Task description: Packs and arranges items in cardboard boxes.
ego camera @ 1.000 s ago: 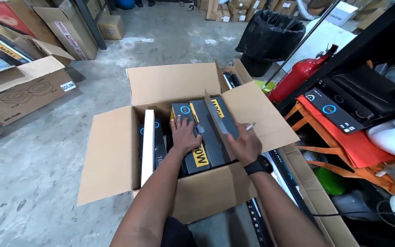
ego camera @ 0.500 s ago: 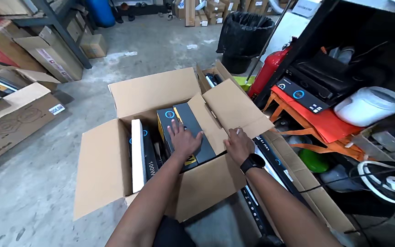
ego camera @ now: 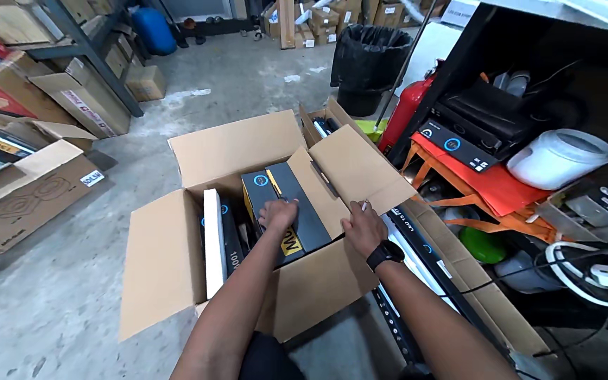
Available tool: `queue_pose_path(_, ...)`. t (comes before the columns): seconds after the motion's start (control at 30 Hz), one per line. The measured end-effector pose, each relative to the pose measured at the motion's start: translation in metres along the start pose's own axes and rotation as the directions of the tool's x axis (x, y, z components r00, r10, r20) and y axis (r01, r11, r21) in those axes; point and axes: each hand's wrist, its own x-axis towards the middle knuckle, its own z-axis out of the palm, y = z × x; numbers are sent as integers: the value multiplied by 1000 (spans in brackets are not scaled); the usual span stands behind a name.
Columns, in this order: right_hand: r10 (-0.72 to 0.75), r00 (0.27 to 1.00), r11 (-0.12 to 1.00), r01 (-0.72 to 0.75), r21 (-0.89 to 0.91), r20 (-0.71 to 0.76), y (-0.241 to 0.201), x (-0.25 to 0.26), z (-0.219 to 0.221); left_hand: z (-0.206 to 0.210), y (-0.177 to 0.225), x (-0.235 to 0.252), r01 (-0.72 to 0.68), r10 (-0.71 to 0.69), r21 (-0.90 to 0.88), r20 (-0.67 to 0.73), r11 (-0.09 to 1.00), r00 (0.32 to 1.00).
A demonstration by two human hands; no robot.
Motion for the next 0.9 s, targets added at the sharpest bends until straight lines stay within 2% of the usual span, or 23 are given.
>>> queue_pose_path(0.1, 62, 998, 992, -64, 109, 27, -5, -3, -5, 5, -10, 4, -59, 68, 105, -82, 993, 994)
queue_pose_path(0.13, 77, 997, 990, -79, 120, 21, -5, -4, -6, 8, -14, 4, -111, 138, 174, -147, 978, 979)
queue_pose_path(0.2, 99, 995, 989, -98, 107, -1, -1, -2, -6, 16, -20, 4, -304, 380, 311, -221, 900, 898)
queue_pose_path(0.23, 100, 995, 991, -99, 87, -12, 4, 0, -5, 21, -22, 4, -430, 520, 380, -176, 819, 836)
queue_pose_path(0.3, 112, 994, 992, -111, 57, -10, 12, 3, -1, 36, -24, 7, -664, 730, 458, 47, 591, 682)
queue_pose_path(0.33, 122, 992, 991, -122, 49, -5, 14, 4, 0, 43, -22, 8, -735, 754, 448, 179, 509, 632)
queue_pose_path(0.37, 129, 992, 990, -128, 50, -9, 15, 4, 1, 46, -18, 7, -773, 739, 410, 282, 483, 611)
queue_pose_path(0.43, 132, 991, 988, -128, 90, -29, 18, 4, 6, 45, -12, 5, -779, 694, 350, 359, 521, 625)
queue_pose_path(0.5, 142, 989, 981, -135, 138, -47, 21, 5, 8, 42, -15, 6, -759, 688, 340, 325, 556, 649)
queue_pose_path(0.57, 151, 988, 976, -146, 160, -22, 21, 6, 5, 42, -25, 4, -703, 701, 415, 191, 577, 688)
queue_pose_path(0.63, 144, 990, 975, -142, 170, -4, 20, 7, 5, 38, -33, 3, -581, 658, 512, 40, 633, 752)
queue_pose_path(0.7, 134, 991, 978, -135, 162, 18, 20, 8, 5, 33, -30, 5, -433, 553, 539, -77, 723, 829)
queue_pose_path(0.77, 126, 992, 980, -129, 155, 25, 21, 8, 7, 31, -17, 2, -318, 425, 512, -104, 798, 899)
queue_pose_path(0.83, 112, 993, 980, -114, 162, 19, 19, 10, 8, 23, 4, -1, -214, 258, 392, -64, 895, 964)
queue_pose_path(0.9, 101, 995, 981, -103, 162, 21, 18, 9, 8, 12, 12, 7, -147, 146, 104, 9, 984, 989)
